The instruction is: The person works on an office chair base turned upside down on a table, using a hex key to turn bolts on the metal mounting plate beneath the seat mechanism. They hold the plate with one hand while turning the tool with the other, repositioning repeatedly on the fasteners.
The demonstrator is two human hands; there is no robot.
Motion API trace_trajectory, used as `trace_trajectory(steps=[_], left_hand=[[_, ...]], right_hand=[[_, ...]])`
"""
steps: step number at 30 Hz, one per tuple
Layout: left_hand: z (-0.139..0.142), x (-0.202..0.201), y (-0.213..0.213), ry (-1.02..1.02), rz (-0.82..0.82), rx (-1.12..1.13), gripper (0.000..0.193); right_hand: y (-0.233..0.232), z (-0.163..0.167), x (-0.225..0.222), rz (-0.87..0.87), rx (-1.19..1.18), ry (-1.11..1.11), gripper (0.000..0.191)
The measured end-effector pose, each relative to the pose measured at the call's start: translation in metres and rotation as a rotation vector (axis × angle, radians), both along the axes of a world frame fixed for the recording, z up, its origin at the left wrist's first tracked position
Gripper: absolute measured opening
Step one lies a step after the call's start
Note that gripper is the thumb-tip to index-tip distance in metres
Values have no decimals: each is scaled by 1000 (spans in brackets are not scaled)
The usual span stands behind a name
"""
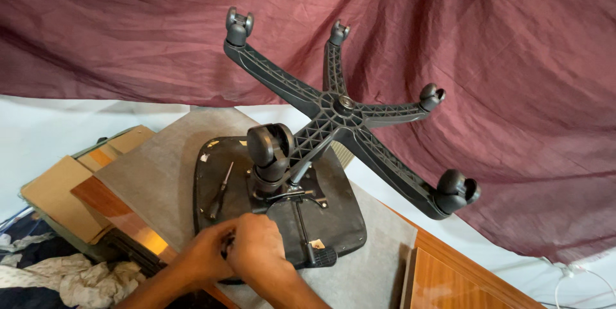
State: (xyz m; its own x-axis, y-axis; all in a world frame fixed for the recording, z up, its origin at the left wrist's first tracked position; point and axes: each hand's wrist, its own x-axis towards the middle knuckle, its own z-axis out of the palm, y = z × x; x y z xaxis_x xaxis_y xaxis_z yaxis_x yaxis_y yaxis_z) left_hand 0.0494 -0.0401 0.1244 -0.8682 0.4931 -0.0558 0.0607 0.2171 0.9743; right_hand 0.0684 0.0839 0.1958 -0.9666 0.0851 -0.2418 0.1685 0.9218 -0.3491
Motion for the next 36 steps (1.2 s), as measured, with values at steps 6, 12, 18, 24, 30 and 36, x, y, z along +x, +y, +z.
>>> trace_trajectory(steps=[6,12,18,24,30,36], left_hand=[[6,2,-12,55,48,55,60],[25,8,-11,148,253,-516,35],[14,10,2,64,106,-117,69],[13,17,4,20,163,70,73],[28,25,8,101,343,-360,48],[20,23,12,257,288,-141,57]], right_hand=[[2,22,1,0,-193,-56,27],[-3,29,7,-16,-19,-61,45],[10,4,0,65,-16,14,35],[17,15,12,123,-207,4,40],[12,32,17,66,84,28,47],[8,16,0,64,67,3,32]])
